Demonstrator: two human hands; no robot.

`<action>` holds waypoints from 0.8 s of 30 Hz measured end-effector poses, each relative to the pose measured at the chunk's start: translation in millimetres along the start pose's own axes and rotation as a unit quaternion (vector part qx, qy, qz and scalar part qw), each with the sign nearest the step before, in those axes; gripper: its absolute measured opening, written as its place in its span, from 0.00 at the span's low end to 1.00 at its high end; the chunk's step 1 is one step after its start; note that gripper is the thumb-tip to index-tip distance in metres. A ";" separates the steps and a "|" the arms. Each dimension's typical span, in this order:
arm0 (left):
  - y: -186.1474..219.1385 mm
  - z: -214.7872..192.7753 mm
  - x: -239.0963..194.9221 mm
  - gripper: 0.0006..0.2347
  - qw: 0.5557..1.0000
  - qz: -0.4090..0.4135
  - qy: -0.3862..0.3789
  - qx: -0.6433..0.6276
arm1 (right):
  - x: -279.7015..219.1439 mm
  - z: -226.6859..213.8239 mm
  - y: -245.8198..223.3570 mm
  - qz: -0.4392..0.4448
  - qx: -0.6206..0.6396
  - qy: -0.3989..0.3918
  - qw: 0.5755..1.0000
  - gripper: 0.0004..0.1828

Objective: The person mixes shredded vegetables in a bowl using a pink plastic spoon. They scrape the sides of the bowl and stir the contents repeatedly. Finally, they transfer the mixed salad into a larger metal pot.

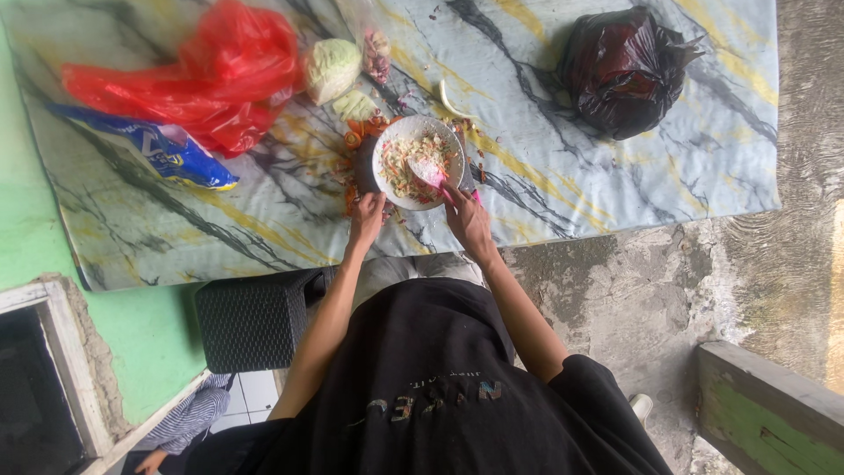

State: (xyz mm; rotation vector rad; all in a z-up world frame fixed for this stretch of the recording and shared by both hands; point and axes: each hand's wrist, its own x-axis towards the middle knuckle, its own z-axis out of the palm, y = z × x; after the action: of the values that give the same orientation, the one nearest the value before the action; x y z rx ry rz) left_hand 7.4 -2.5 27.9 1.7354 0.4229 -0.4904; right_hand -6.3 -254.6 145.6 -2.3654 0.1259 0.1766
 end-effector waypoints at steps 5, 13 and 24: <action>2.9 -1.7 -1.3 0.15 1.000 -0.001 0.003 0.004 | 0.2 1.5 -3.7 -0.029 0.011 0.031 0.999 0.17; -28.4 6.0 11.7 0.15 0.996 0.064 0.011 -0.060 | 5.5 10.5 7.7 -0.050 0.006 0.027 0.998 0.15; -0.1 1.9 -2.3 0.16 0.996 0.079 0.027 -0.037 | 13.7 16.9 14.8 -0.054 -0.006 0.020 0.998 0.14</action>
State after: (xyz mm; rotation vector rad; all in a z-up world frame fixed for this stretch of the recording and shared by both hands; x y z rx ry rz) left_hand 5.2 -4.4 28.6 1.6981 0.3347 -0.3102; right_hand 3.6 -253.9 121.2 -2.3813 0.0166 0.0794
